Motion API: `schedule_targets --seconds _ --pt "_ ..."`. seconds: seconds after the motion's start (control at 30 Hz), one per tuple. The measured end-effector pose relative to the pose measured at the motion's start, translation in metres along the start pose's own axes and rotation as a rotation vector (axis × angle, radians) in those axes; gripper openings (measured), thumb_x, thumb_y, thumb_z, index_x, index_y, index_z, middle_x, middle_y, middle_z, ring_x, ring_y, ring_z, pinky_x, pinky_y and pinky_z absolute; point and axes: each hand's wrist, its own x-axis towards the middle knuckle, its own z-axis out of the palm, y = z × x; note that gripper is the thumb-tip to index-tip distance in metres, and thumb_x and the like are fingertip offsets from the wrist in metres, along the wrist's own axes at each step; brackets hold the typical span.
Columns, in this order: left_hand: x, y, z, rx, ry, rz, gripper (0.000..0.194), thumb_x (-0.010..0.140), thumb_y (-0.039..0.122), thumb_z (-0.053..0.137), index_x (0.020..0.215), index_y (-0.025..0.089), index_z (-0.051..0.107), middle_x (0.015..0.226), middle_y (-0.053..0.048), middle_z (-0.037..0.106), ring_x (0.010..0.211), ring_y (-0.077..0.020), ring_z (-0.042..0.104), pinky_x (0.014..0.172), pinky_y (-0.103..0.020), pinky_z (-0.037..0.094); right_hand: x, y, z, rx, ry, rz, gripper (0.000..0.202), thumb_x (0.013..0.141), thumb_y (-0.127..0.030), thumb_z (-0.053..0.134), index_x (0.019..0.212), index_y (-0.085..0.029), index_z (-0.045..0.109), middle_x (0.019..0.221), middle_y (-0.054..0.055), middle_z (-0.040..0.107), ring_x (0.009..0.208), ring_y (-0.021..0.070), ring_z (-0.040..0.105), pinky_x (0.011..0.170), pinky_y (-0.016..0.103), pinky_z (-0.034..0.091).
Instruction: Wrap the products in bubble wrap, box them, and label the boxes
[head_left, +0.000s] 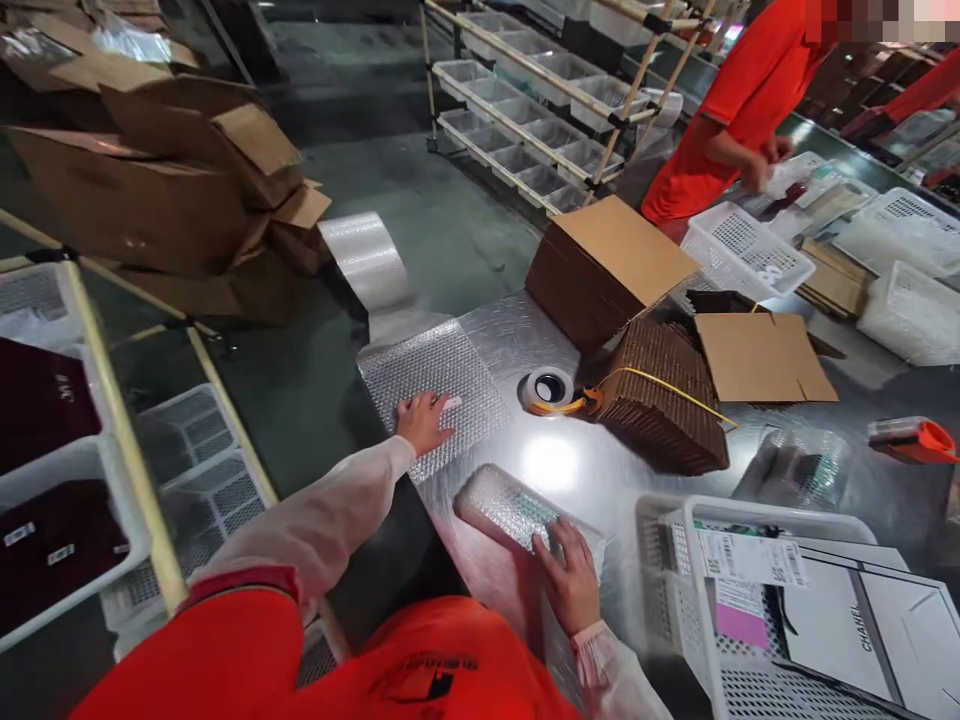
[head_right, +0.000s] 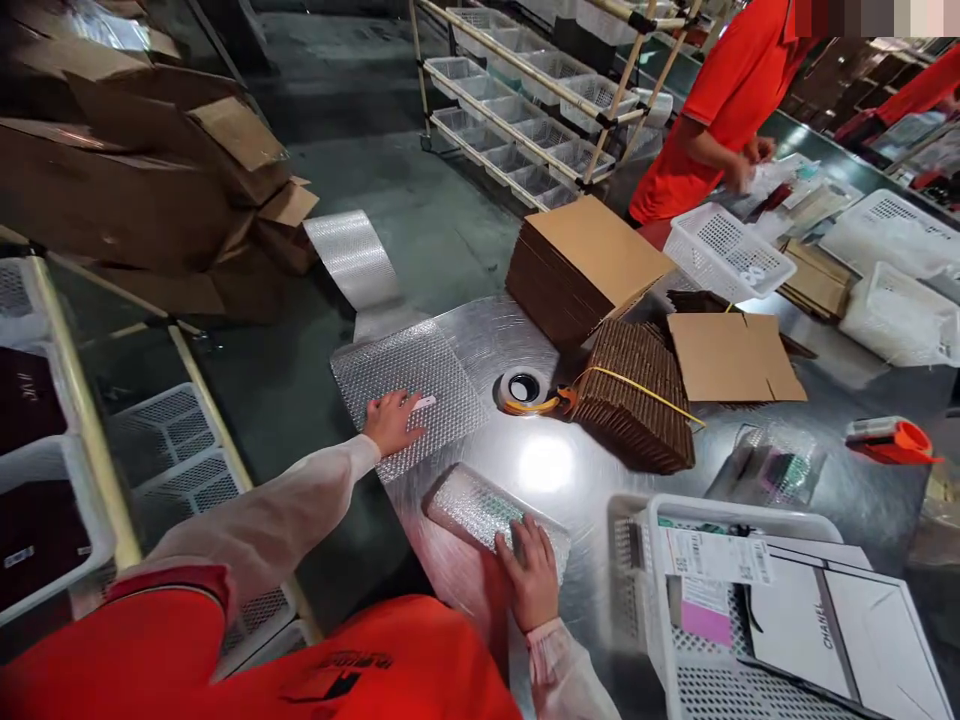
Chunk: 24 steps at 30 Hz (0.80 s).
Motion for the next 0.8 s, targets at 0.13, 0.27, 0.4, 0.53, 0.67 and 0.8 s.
schedule_targets --seconds 0.13,0.27,0.4,0.53,0.67,0.8 --pt "0.011 0.020 -0.004 0.016 0.036 0.061 0.069 0.083 0.046 0.063 0.142 0.019 0.042 0.140 -0.018 0.049 0.130 -0.0320 0.042 0.104 -0.048 0.028 -0.003 0.000 0.000 0.015 0.016 -0.007 0.056 0.089 -0.004 0.048 0.137 -0.032 0.052 0.132 0.009 0.058 0.139 0.0271 0.040 0.102 0.048 0.048" --pt "0.025 0.041 -0.005 0.024 0.038 0.045 0.072 0.082 0.047 0.063 0.144 0.018 0.041 0.140 -0.019 0.049 0.127 -0.0343 0.044 0.101 -0.048 0.031 -0.004 -0.002 -0.002 0.017 0.020 0.012 0.054 0.090 -0.004 0.047 0.137 -0.032 0.052 0.132 0.008 0.058 0.140 0.0263 0.039 0.102 0.049 0.048" --pt "0.031 0.048 -0.002 0.051 0.065 0.017 0.076 0.081 0.049 0.063 0.145 0.017 0.039 0.140 -0.021 0.047 0.125 -0.0358 0.044 0.100 -0.049 0.033 -0.005 -0.003 -0.001 0.028 0.011 0.026 0.054 0.090 -0.005 0.049 0.137 -0.032 0.051 0.132 0.008 0.059 0.139 0.0263 0.040 0.103 0.049 0.048" --pt "0.031 0.047 0.002 0.078 0.065 0.011 0.077 0.081 0.050 0.062 0.147 0.017 0.037 0.141 -0.021 0.046 0.126 -0.0360 0.043 0.100 -0.050 0.032 -0.008 -0.002 0.003 0.023 0.025 0.039 0.055 0.091 -0.007 0.047 0.139 -0.034 0.050 0.132 0.008 0.060 0.138 0.0266 0.042 0.101 0.050 0.050" --pt "0.029 0.047 0.004 0.094 0.065 -0.006 0.078 0.080 0.052 0.063 0.146 0.017 0.038 0.141 -0.022 0.046 0.125 -0.0361 0.043 0.097 -0.049 0.035 -0.009 -0.001 0.005 0.034 0.015 0.050 0.057 0.091 -0.007 0.048 0.140 -0.036 0.048 0.133 0.007 0.060 0.139 0.0263 0.042 0.102 0.049 0.050" --pt "0.031 0.047 0.003 0.099 0.110 -0.006 0.080 0.079 0.054 0.064 0.145 0.016 0.040 0.142 -0.023 0.045 0.126 -0.0378 0.042 0.098 -0.052 0.033 -0.009 -0.001 0.005 0.050 0.011 0.053 0.058 0.090 -0.007 0.049 0.140 -0.037 0.048 0.132 0.006 0.060 0.138 0.0254 0.042 0.102 0.048 0.049"
